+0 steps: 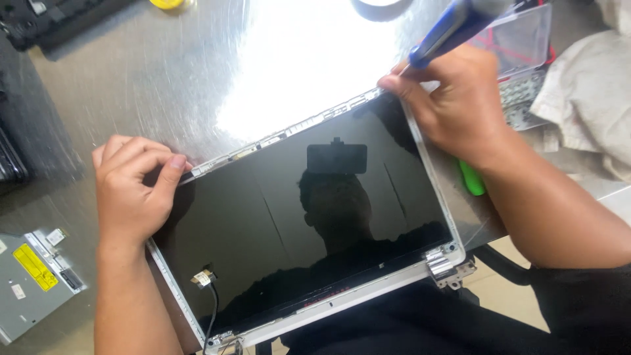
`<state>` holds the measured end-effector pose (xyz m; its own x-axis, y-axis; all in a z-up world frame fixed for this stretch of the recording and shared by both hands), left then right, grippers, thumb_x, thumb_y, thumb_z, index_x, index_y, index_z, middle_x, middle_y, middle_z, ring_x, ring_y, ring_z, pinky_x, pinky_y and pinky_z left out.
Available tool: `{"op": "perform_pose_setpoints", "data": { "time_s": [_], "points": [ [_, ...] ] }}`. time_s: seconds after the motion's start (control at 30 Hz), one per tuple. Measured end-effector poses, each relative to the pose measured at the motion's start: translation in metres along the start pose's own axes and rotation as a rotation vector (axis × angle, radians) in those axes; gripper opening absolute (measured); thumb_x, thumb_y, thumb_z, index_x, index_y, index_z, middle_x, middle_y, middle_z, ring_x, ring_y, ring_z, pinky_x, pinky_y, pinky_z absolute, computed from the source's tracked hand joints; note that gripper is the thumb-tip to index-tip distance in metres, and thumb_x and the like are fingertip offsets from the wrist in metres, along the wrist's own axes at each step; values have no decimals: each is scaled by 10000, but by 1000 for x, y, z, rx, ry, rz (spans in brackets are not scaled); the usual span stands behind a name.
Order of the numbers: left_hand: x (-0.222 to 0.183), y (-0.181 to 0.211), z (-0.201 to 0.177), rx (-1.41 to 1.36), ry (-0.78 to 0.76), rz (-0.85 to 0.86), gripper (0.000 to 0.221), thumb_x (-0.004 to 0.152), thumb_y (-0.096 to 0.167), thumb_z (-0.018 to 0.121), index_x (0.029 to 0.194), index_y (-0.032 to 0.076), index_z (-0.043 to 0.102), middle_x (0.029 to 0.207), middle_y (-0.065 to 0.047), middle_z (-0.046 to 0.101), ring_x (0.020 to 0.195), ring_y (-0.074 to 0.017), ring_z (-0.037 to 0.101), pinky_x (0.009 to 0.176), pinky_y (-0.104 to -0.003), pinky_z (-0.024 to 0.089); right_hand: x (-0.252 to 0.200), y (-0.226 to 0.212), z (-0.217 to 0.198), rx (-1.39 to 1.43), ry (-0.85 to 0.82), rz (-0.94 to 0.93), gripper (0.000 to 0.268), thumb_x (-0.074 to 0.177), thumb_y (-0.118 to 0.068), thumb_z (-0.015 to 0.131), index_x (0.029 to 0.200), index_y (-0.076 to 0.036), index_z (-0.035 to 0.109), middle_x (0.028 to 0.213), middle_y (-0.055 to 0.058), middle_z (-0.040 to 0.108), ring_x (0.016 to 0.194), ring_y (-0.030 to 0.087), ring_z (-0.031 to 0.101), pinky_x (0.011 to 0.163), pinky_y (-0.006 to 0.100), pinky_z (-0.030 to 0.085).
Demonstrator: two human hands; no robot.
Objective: Removing screws and disassembling a laptop screen assembly at a repair bench.
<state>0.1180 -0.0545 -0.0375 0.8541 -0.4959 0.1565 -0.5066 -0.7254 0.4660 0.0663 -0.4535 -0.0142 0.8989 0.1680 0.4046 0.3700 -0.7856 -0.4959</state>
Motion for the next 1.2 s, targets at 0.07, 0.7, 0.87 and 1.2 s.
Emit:
{"op": "perform_pose_setpoints", "data": {
  "time_s": [0.07, 0.7, 0.87, 1.2],
  "points": [
    [1, 3, -2, 20, 6, 0, 298, 1101, 207, 721, 808, 158, 703, 926, 54, 668, 994, -207, 548, 1032, -409, 309, 2, -2, -1, 6, -7, -3, 183, 1085, -140, 827, 994, 18, 806, 997, 142, 788, 889, 291, 751, 774, 417, 549],
    [151, 227, 9, -644, -81, 661, 215, 1205, 106, 471, 1417, 75, 491, 1375, -114, 657, 1297, -308, 699, 1091, -426, 602, 9, 4, 8, 71, -58, -5, 163, 1052, -104, 778, 985, -7, 664, 831, 130, 632, 717, 325, 569, 629, 434, 403],
    [158, 233, 15, -541, 99, 757, 70, 1146, 19, 533, 1148, -35, 578, 1084, -179, 609, 980, -362, 611, 886, -439, 490, 10, 2, 5, 81, -86, 3, 132, 1039, -96, 783, 1019, 5, 701, 865, 149, 682, 724, 325, 600, 613, 431, 430],
    [157, 236, 16, -464, 143, 650, 203, 1156, 195, 517, 1252, 17, 500, 1152, -154, 585, 1011, -356, 557, 921, -444, 418, 8, 8, 6, 20, -71, -10, 80, 1049, -126, 747, 1032, -63, 701, 870, 112, 716, 739, 373, 633, 589, 463, 407]
  ]
}}
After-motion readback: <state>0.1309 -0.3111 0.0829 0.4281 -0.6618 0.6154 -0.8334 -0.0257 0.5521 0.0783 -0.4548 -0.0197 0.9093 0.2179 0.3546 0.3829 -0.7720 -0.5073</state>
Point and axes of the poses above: each hand's wrist, its own x-axis towards the middle knuckle, its own z-axis out of the palm, y = z × x, the point moved 6 cm from there along x, towards the middle knuckle
